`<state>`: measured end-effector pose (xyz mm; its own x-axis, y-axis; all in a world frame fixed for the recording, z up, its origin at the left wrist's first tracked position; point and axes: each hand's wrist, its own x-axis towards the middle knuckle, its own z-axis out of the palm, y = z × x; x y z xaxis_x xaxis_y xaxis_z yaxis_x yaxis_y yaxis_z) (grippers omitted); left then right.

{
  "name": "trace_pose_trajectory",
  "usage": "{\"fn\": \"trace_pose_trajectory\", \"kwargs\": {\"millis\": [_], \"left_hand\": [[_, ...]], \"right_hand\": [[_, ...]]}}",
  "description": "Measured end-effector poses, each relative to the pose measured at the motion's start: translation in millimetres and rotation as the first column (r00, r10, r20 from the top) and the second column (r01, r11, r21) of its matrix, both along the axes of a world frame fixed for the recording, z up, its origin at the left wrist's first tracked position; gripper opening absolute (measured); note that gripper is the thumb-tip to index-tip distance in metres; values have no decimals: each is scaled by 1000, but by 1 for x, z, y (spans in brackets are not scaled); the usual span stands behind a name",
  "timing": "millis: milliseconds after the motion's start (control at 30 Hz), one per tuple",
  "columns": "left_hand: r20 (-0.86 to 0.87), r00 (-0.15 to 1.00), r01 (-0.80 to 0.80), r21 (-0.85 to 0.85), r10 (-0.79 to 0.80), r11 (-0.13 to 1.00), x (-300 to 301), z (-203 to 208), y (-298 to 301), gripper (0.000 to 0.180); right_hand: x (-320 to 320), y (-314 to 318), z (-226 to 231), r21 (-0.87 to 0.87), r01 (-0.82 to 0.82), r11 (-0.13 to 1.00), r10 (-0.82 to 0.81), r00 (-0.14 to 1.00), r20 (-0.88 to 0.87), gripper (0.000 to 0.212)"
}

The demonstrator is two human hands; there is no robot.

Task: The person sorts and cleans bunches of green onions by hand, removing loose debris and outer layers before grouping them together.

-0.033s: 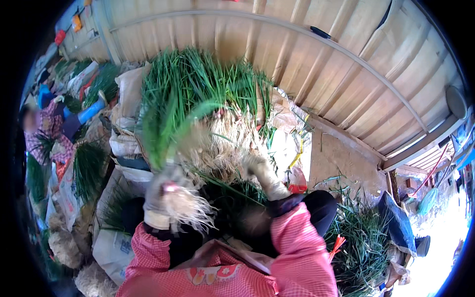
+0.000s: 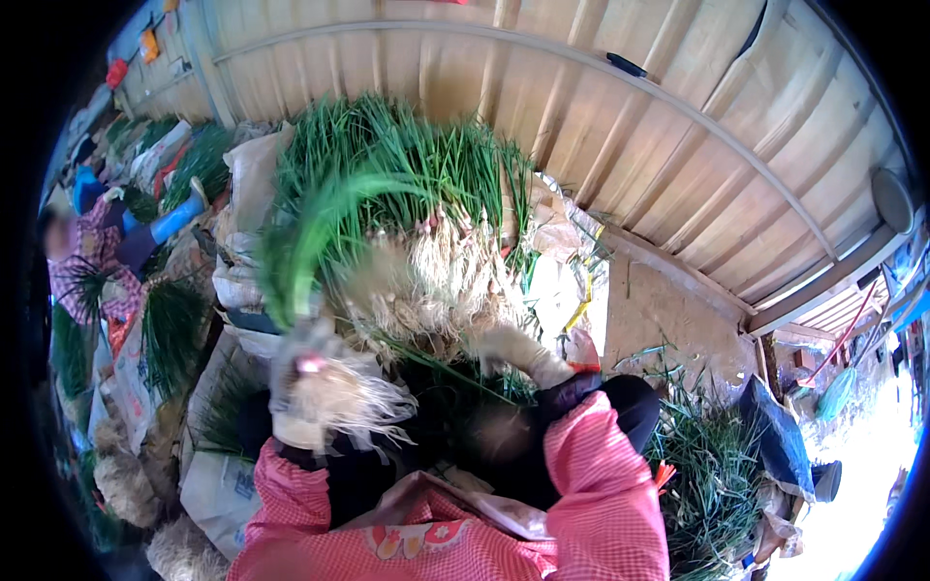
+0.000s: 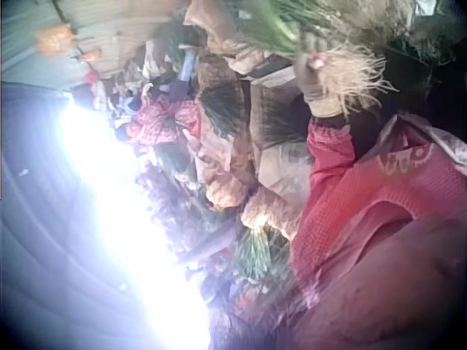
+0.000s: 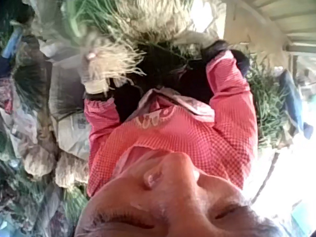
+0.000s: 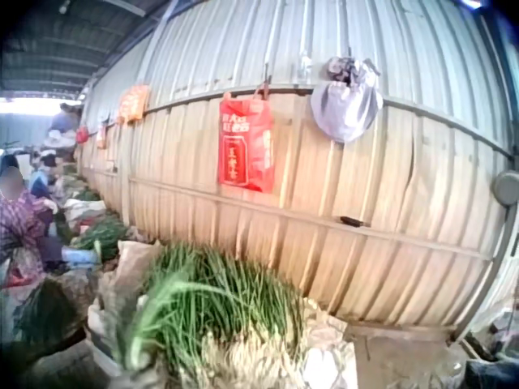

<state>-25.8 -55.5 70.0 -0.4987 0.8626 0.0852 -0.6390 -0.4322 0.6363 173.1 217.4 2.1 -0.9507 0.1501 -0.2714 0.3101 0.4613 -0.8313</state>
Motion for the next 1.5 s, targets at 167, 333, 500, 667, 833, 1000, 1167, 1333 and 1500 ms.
{"fn": "trace_pose_trajectory", "kwargs": {"millis": [167,333,500,667,833,1000,1167,1333,1500], "left_hand": [[155,874,-459,-45,461,887,-3,48,-1,24],[86,986,-116,-251,141,961,-5,7,52,38],[53,998,61,-489,-40,870,29,-22,36,34],[156,977,211,-554,-149,805,45,-10,38,20],[169,970,242,-546,-178,802,46,-55,60,20],[-135,978,37,-644,-161,764,60,-41,46,28],[-84,937,211,-636,-339,742,51,0,21,32],[-53,962,233,-342,-266,910,46,-27,31,24],[45,985,171,-96,-167,981,43,3,13,16]], "right_hand": [[-38,95,-18,462,455,761,-382,891,-247,32],[-80,231,-70,-18,775,632,-761,617,-199,24],[-112,149,0,-300,627,719,-692,686,-225,24],[-77,51,99,-324,427,844,-518,804,-290,19],[-62,-18,69,-383,293,876,-423,847,-321,25],[-77,-100,42,-809,343,477,-560,828,20,11],[-77,-95,8,-974,136,-182,-435,877,204,9],[-56,-102,31,-865,261,428,-642,762,-88,14],[-24,-31,-11,-756,485,440,-855,483,-188,21]]}}
